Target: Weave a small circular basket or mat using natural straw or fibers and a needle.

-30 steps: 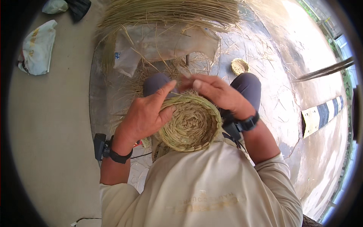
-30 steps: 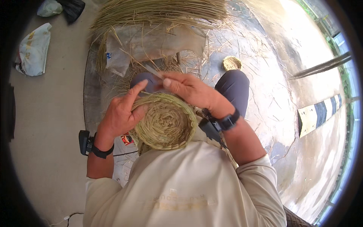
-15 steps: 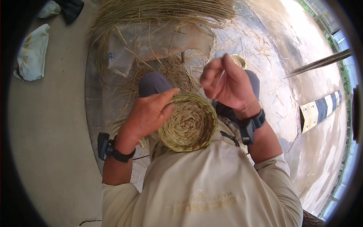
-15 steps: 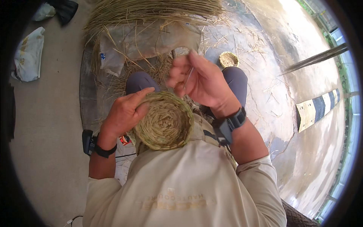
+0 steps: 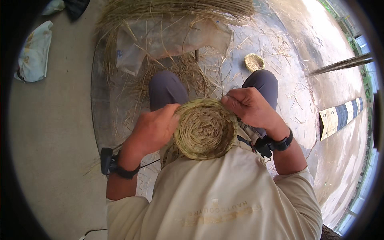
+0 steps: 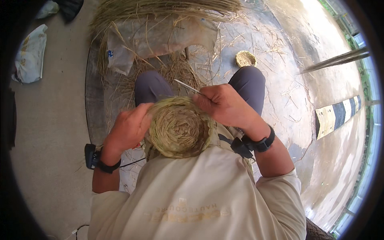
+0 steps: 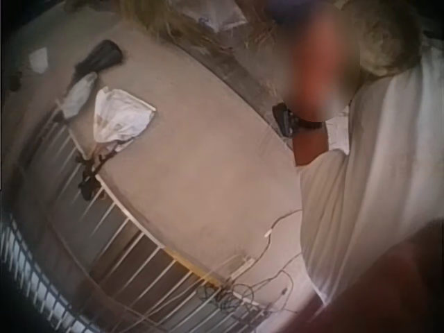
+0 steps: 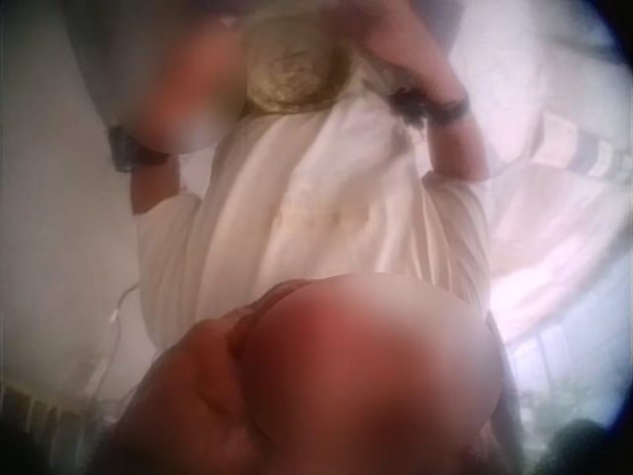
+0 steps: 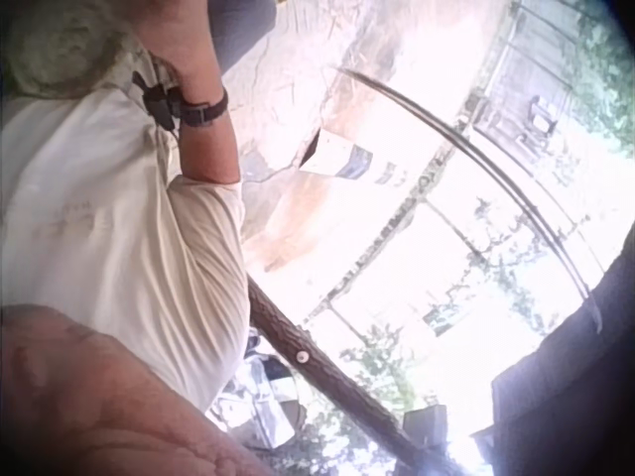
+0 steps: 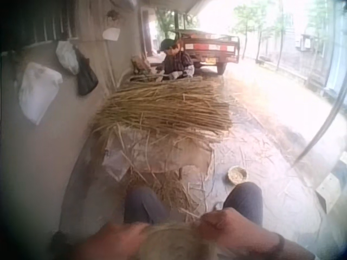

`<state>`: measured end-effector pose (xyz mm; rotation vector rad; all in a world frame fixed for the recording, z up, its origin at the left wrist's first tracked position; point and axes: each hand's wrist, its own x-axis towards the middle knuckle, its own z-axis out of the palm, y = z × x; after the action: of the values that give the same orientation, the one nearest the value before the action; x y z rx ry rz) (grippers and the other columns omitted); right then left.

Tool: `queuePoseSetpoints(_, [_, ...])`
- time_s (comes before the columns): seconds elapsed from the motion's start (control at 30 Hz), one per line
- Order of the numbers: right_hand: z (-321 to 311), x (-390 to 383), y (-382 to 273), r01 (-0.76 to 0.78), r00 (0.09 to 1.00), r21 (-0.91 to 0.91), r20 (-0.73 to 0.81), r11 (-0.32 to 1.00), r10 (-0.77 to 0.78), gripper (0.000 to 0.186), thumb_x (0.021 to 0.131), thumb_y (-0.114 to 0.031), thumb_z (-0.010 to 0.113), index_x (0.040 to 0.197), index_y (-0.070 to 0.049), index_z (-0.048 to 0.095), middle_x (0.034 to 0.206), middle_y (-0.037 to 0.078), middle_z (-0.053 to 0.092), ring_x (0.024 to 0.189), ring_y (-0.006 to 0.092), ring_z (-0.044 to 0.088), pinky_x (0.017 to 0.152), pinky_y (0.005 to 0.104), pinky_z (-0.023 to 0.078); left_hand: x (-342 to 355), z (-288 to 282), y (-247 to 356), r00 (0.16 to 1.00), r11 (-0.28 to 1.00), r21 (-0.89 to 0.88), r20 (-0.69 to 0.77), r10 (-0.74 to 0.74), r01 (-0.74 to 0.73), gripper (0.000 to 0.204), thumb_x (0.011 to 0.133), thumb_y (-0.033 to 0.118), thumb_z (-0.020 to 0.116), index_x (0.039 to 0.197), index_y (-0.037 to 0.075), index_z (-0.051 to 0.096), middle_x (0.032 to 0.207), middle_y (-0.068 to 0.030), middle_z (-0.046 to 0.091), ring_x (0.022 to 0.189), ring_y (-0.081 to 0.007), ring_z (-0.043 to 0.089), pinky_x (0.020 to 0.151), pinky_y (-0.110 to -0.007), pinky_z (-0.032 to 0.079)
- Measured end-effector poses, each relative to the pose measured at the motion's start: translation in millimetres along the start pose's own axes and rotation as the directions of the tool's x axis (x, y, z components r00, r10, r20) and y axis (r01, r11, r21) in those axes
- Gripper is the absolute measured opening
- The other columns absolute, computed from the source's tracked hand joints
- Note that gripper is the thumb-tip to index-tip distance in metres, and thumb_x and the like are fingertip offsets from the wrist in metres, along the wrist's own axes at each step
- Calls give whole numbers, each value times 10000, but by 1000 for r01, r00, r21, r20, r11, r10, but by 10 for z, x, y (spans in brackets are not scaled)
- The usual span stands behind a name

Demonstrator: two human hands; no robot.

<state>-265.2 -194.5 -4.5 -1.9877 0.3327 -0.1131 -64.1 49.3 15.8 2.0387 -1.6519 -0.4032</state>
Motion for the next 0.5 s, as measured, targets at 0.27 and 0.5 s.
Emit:
queuePoseSetpoints(0.27, [-405,98,319,61,980,859,-147,508,131,328,1116,-249,563,953,-21,734,748,-26,602,640,159,552,616,357,467,217,144,117,995,997,-38,-80,64,-67,276,960,54,647,1224,-27,639,939,-254,725,836,-447,728,699,-498,575])
queuePoseSetpoints(0.5, [413,448,-663,788,591,236,-26,569,-806,211,1002,-175,680,1102,10,687,964,121,709,893,309,692,847,423,560,216,123,114,991,995,47,-96,92,-88,343,951,50,644,1291,1,643,982,-247,727,834,-447,734,680,-495,574])
